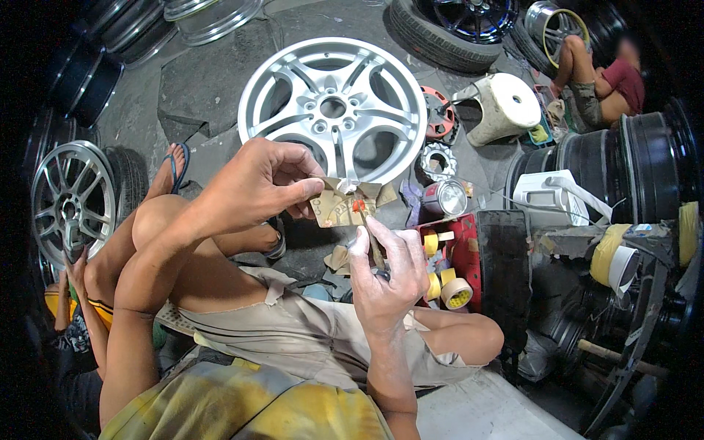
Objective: The person is repairing a silver alloy wheel rim by applying a red substance from a small packet using a small tool. They are sitting on the floor in a workshop environment surrounded by other wheels and tires.
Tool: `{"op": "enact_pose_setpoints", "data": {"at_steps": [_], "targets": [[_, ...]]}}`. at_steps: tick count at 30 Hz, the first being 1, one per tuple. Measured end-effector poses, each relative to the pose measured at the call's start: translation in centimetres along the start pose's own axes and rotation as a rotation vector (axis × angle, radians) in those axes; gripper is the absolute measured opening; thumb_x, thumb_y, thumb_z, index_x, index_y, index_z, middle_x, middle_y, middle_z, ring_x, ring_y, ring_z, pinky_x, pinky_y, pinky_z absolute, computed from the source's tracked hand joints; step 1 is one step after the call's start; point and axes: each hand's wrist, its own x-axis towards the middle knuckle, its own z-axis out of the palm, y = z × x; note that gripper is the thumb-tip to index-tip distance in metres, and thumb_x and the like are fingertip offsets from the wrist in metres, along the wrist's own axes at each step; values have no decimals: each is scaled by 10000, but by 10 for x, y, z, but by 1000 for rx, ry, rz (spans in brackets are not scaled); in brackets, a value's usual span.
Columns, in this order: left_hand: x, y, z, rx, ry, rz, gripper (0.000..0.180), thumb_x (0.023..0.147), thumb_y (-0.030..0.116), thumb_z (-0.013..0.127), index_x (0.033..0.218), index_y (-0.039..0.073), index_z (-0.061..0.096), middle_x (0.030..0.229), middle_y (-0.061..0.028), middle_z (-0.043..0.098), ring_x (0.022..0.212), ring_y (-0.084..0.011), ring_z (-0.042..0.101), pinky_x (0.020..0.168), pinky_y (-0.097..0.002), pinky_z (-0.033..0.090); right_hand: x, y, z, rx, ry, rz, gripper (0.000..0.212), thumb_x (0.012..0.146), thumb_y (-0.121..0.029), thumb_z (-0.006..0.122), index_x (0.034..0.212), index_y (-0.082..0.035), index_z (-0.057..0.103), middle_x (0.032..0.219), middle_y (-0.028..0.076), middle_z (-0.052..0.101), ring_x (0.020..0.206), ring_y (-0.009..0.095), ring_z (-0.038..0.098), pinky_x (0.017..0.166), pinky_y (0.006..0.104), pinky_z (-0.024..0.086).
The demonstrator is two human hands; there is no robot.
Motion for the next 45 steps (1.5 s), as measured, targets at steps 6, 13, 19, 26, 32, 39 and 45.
{"op": "enact_pose_setpoints", "data": {"at_steps": [6, 13, 19, 26, 32, 39, 45], "targets": [[0, 3, 4, 86, 64, 7, 147, 985, 78, 677, 995, -67, 688, 821, -69, 729, 744, -101, 706, 675, -254, 601, -4, 5, -1, 250, 2, 232, 157, 859, 47, 735, 1016, 46, 732, 815, 73, 641, 715, 130, 625, 607, 275, 483], [4, -8, 2, -103, 131, 20, 129, 971, 67, 692, 1014, -54, 705, 905, -73, 736, 784, -103, 708, 706, -259, 612, -3, 5, -2, 459, 27, 267, 171, 932, 40, 681, 1103, 51, 676, 945, 92, 647, 755, 114, 635, 642, 248, 510], [5, -6, 0, -268, 162, 53, 114, 965, 71, 708, 1010, -33, 699, 960, -73, 734, 839, -117, 713, 752, -257, 618, -9, 18, -8, 342, -6, 175, 119, 951, 27, 663, 1070, 29, 655, 1004, 122, 665, 873, 186, 645, 773, 308, 529], [4, -3, 1, -445, 109, -4, 100, 980, 47, 671, 1020, -43, 652, 953, -110, 725, 813, -145, 727, 738, -265, 629, -5, 18, -8, 211, -15, -15, 143, 926, 30, 683, 1066, 14, 659, 1017, 139, 672, 924, 249, 649, 820, 339, 524], [3, -2, 0, -495, 62, 2, 114, 979, 65, 679, 998, -34, 625, 961, -117, 725, 824, -150, 729, 757, -273, 635, 1, 9, -7, 167, -5, -29, 201, 882, 46, 721, 1074, 4, 679, 1024, 139, 670, 930, 266, 652, 836, 379, 532], [1, 0, -1, -505, 72, 12, 94, 980, 55, 665, 998, -26, 621, 968, -102, 720, 858, -139, 720, 774, -287, 642, 4, 12, -6, 59, -33, -112, 237, 857, 43, 754, 1086, 2, 717, 1032, 130, 693, 945, 263, 669, 796, 361, 546], [1, 2, 0, -479, 93, 8, 93, 973, 43, 669, 1000, -32, 621, 967, -101, 716, 867, -137, 718, 776, -287, 645, 4, 8, -7, -15, 11, -93, 293, 832, 60, 772, 1117, 1, 745, 1015, 125, 704, 913, 254, 684, 776, 354, 555]]}}
